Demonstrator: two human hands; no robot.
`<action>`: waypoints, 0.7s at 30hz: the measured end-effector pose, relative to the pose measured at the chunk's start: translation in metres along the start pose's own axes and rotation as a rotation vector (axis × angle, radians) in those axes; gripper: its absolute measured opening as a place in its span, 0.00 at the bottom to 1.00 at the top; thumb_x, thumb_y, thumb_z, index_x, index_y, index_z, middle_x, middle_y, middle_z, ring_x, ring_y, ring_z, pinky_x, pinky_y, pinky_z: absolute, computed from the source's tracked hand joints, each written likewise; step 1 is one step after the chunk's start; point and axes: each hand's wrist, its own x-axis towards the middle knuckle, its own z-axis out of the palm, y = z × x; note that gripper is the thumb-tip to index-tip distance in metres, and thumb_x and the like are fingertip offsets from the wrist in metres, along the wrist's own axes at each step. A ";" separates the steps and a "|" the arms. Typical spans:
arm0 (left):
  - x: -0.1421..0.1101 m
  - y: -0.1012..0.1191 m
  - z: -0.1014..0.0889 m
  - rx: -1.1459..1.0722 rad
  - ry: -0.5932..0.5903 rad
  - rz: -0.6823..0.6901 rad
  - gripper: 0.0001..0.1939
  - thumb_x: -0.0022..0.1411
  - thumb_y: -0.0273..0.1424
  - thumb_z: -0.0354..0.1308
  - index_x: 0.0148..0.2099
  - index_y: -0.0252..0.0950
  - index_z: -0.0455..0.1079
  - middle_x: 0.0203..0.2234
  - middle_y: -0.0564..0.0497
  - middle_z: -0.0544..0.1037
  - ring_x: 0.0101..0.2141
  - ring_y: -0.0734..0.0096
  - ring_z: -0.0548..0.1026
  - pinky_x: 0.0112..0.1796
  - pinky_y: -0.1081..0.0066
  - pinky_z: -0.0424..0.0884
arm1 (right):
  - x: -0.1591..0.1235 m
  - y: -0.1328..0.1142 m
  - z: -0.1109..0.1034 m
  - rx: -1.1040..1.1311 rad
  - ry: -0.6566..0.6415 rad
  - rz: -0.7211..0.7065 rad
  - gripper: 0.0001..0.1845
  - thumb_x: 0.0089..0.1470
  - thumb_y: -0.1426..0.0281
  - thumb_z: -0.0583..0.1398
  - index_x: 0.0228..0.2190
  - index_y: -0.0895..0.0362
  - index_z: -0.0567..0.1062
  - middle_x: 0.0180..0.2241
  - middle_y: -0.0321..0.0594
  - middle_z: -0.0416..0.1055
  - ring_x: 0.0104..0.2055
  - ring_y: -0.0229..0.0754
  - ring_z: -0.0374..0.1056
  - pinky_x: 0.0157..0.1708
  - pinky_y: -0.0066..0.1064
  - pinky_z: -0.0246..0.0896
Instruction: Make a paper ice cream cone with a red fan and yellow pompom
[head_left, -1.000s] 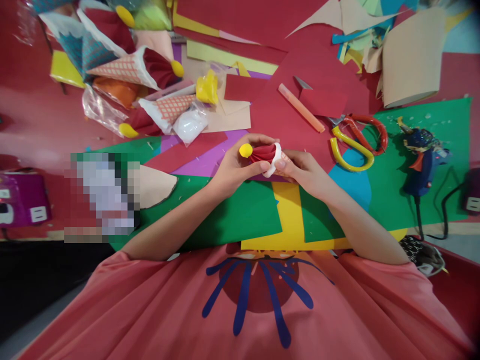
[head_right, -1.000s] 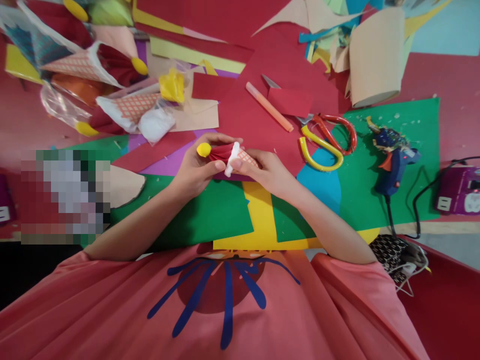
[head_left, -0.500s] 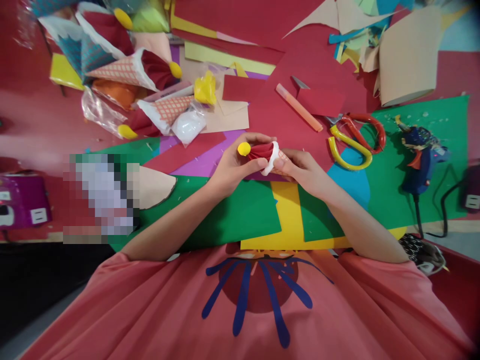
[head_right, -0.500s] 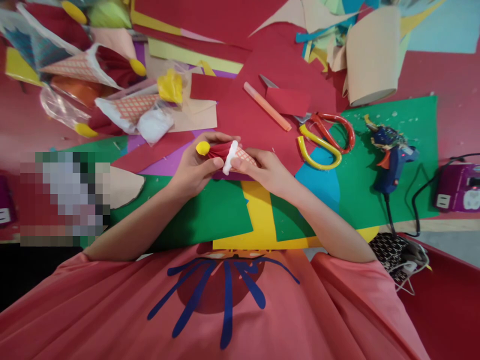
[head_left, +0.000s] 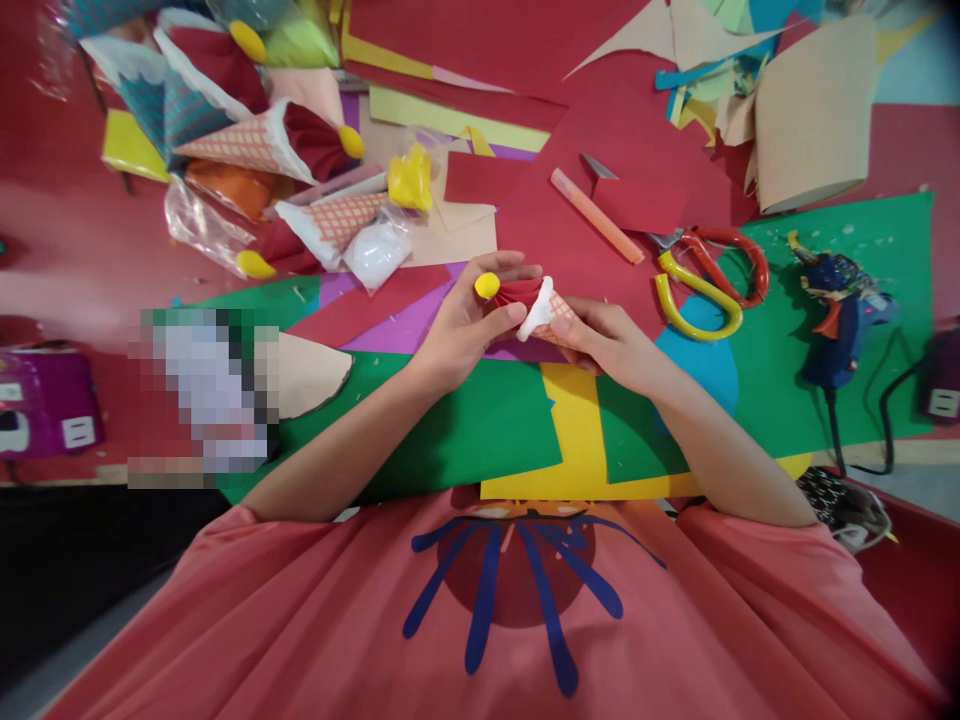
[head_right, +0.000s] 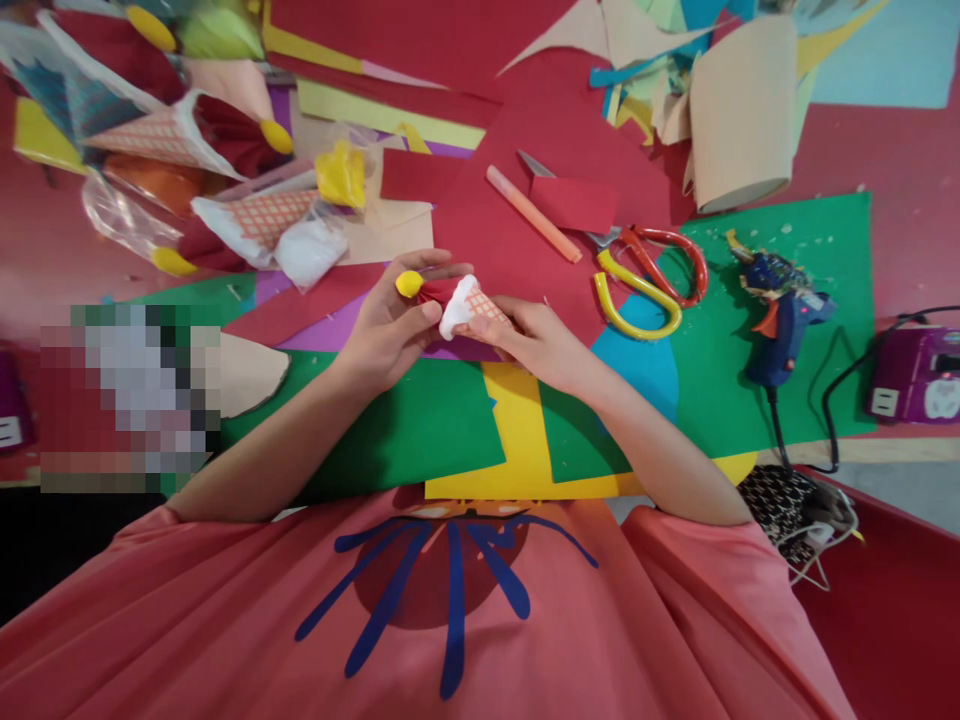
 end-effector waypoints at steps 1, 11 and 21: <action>0.000 0.001 0.000 0.001 0.009 -0.011 0.26 0.56 0.43 0.67 0.53 0.45 0.65 0.55 0.49 0.74 0.55 0.61 0.74 0.43 0.71 0.77 | -0.001 0.000 -0.001 0.004 -0.017 0.012 0.22 0.60 0.53 0.57 0.36 0.61 0.74 0.20 0.29 0.60 0.18 0.28 0.53 0.16 0.24 0.44; -0.003 0.008 0.003 0.018 0.037 -0.052 0.21 0.58 0.45 0.64 0.49 0.40 0.70 0.50 0.49 0.78 0.46 0.68 0.78 0.42 0.72 0.77 | 0.000 -0.003 -0.005 0.013 0.014 0.088 0.20 0.53 0.56 0.64 0.38 0.60 0.70 0.26 0.31 0.65 0.19 0.28 0.59 0.14 0.22 0.52; -0.004 0.005 0.006 0.095 0.032 0.000 0.21 0.57 0.46 0.65 0.48 0.40 0.71 0.46 0.50 0.78 0.46 0.70 0.77 0.47 0.72 0.74 | 0.001 -0.001 -0.002 -0.049 0.050 0.071 0.28 0.56 0.46 0.57 0.27 0.60 0.71 0.19 0.29 0.56 0.18 0.28 0.53 0.16 0.24 0.45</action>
